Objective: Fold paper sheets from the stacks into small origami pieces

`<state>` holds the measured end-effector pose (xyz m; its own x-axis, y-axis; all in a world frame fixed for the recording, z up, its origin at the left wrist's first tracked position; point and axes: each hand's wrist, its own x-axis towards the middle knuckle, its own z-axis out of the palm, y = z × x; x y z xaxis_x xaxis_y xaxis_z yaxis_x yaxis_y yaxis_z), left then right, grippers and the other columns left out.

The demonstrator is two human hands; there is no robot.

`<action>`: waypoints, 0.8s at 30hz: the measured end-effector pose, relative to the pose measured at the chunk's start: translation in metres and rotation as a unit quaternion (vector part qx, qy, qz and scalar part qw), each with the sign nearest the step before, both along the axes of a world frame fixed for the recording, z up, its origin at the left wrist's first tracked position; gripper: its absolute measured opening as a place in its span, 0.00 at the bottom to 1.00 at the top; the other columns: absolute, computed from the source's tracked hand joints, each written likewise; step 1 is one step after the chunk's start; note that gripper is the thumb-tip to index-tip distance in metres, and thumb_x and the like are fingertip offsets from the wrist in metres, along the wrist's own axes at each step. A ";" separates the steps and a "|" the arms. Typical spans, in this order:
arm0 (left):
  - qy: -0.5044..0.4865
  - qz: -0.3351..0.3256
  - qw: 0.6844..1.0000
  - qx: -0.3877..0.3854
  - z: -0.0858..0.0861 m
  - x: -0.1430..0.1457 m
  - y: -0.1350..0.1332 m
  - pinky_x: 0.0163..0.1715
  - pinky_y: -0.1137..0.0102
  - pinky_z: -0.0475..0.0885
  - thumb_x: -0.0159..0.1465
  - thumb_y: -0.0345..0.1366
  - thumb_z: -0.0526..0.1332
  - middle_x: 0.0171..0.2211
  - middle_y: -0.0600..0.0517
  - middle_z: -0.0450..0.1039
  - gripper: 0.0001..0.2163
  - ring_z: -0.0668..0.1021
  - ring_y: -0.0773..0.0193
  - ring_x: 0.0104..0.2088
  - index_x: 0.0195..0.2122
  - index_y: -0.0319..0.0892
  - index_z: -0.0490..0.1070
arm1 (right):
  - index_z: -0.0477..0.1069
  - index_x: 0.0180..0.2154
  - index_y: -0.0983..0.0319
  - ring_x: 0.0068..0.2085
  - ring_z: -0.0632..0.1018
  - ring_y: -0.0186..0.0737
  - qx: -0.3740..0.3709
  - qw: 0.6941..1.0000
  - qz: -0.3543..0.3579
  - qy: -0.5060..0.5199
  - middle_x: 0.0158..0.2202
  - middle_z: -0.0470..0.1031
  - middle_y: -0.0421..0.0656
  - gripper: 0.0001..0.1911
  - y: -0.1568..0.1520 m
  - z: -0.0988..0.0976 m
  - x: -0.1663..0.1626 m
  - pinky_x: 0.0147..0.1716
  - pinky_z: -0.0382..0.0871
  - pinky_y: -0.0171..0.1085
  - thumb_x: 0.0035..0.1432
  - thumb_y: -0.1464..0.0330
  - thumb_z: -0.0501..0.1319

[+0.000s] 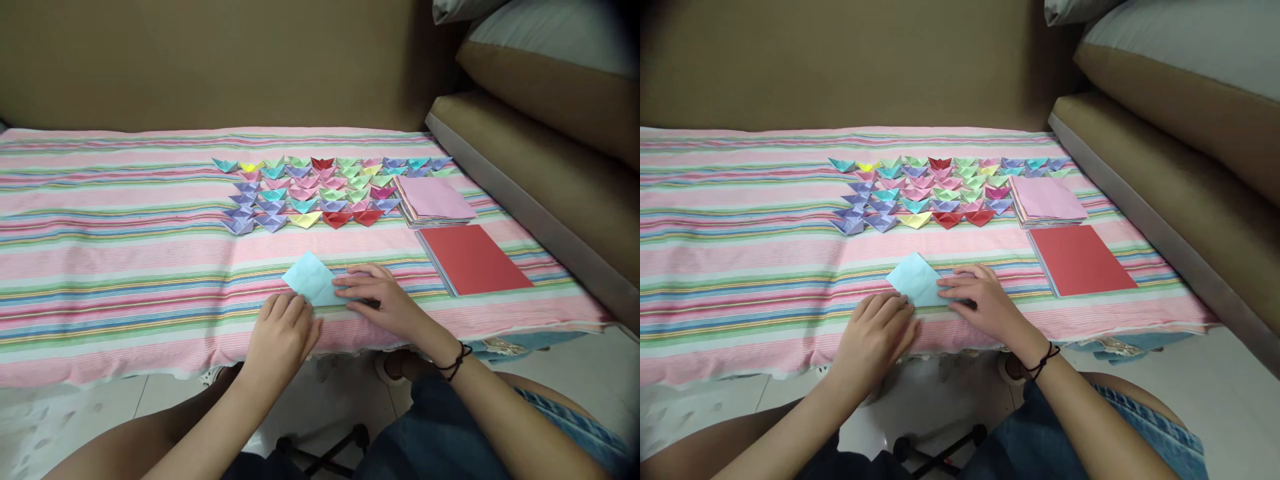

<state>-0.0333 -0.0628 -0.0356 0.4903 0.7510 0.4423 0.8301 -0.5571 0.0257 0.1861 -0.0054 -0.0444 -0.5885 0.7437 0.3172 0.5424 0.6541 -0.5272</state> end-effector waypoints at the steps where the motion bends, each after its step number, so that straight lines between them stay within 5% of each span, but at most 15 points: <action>1: -0.007 -0.006 1.000 -0.018 0.001 -0.003 0.002 0.40 0.61 0.66 0.65 0.34 0.54 0.33 0.46 0.74 0.09 0.72 0.55 0.40 0.34 0.37 0.72 | 0.75 0.43 0.53 0.53 0.70 0.47 0.014 1.000 0.001 -0.001 0.48 0.77 0.40 0.12 -0.001 0.001 -0.001 0.51 0.64 0.53 0.56 0.70 0.63; 9: -0.095 -0.017 0.994 -0.050 0.010 -0.008 0.015 0.41 0.62 0.61 0.64 0.36 0.58 0.40 0.48 0.74 0.07 0.71 0.57 0.43 0.41 0.41 0.69 | 0.73 0.37 0.61 0.39 0.77 0.39 0.213 0.976 0.047 -0.017 0.36 0.80 0.43 0.08 -0.010 0.015 -0.012 0.52 0.66 0.48 0.59 0.76 0.57; 15: -0.176 -0.082 0.980 -0.050 0.028 -0.003 0.014 0.41 0.63 0.60 0.64 0.30 0.58 0.34 0.53 0.76 0.04 0.72 0.63 0.38 0.36 0.43 0.71 | 0.72 0.33 0.59 0.34 0.76 0.38 0.148 0.982 0.005 0.120 0.29 0.77 0.42 0.08 -0.019 0.032 -0.021 0.36 0.71 0.40 0.56 0.77 0.58; 24: -0.212 -0.093 0.969 -0.090 0.030 0.003 0.008 0.38 0.65 0.61 0.64 0.31 0.57 0.34 0.53 0.76 0.04 0.73 0.65 0.34 0.37 0.43 0.71 | 0.72 0.32 0.58 0.32 0.76 0.38 0.097 0.986 0.022 0.130 0.27 0.76 0.41 0.07 -0.023 0.039 -0.027 0.35 0.70 0.40 0.58 0.74 0.57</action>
